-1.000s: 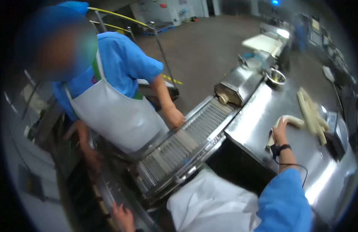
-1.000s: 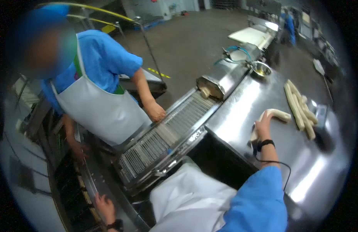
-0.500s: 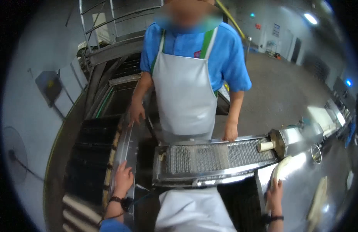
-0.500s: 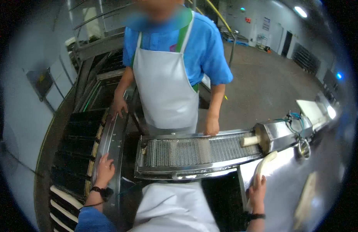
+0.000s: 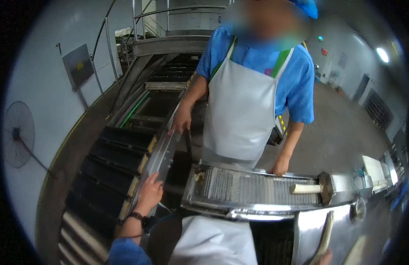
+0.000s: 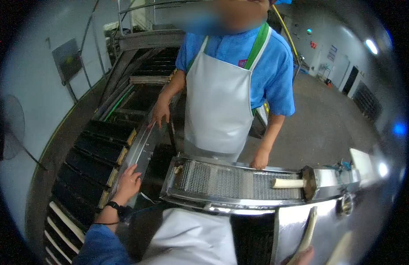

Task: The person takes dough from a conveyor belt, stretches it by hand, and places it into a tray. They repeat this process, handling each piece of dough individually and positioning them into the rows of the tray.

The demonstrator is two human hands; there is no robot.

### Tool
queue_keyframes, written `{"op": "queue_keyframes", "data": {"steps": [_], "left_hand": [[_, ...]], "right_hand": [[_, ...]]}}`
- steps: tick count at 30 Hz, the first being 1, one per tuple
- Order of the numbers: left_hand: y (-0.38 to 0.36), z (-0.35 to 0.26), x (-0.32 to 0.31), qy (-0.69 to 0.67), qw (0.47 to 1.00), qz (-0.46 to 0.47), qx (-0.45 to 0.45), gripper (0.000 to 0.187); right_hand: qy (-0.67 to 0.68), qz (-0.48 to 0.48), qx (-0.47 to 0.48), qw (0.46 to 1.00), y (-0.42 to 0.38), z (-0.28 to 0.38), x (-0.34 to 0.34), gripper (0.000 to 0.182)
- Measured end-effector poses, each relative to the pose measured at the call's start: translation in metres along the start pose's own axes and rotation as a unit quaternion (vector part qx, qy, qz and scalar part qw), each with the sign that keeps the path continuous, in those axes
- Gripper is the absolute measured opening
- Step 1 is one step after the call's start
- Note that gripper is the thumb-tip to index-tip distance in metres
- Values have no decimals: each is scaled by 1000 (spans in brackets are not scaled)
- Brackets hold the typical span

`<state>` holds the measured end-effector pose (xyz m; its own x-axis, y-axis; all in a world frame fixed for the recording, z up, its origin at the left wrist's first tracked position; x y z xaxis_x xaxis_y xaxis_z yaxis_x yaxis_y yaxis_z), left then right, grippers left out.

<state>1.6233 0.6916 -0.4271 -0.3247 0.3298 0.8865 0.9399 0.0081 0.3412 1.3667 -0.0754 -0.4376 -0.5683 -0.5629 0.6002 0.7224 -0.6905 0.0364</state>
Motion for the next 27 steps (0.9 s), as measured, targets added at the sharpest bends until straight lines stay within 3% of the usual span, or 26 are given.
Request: {"op": "queue_keyframes", "data": {"steps": [2,6,8,11,12,13,14,15,17,19,21,22,23,24,27], "left_hand": [[0,-1,2,-2,1000,1,5,22],[2,-3,2,-11,1000,8,18,20],[2,-4,1,-11,1000,5,15,21],[3,-1,-1,-3,1000,3,4,22],[2,0,-3,4,1000,3,3,22],[2,0,-4,4,1000,3,-1,22],[1,0,-3,-1,1000,4,1,23],[1,0,-2,-6,1000,2,5,23],[0,-2,0,-7,1000,0,3,23],[2,-2,0,-8,1000,-8,0,23],[1,0,-4,-2,1000,-11,-8,23],[0,1,-5,-2,1000,-14,-8,23],[-2,1,-5,0,1000,-14,-7,23],[0,1,-4,3,1000,-15,-5,23],[-1,1,-3,10,1000,-6,-8,23]], "right_hand": [[-284,-70,-29,956,-12,59,-16,41],[-408,-46,-41,911,-36,108,-44,42],[-413,-47,-112,903,-33,102,-55,52],[-246,-127,-47,960,44,-111,-44,29],[-244,-129,-50,960,36,-98,-46,29],[48,-79,-100,991,27,-75,-48,30],[336,-22,-141,931,11,-27,-54,31],[337,-23,-141,931,-8,23,-55,31],[413,11,-227,882,-39,96,-54,65],[439,49,-225,868,-12,6,-56,67],[311,0,7,951,-3,-29,-58,58],[312,0,11,950,5,-35,-55,58],[459,48,-95,882,15,-42,-55,54],[587,97,-197,779,22,-42,-59,51],[572,70,-182,797,16,-37,-59,47]]}}
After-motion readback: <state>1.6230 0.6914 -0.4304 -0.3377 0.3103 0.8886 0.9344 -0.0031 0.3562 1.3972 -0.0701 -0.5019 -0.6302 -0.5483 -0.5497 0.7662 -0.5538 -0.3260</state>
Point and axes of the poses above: each hand's wrist, its own y-axis towards the middle knuckle, its own x-axis out of the back of the hand, z = x × y, the point moved 1 cm from there along y, towards the middle knuckle, and after that the axes turned 1 degree about x, right-handed, at the moved point
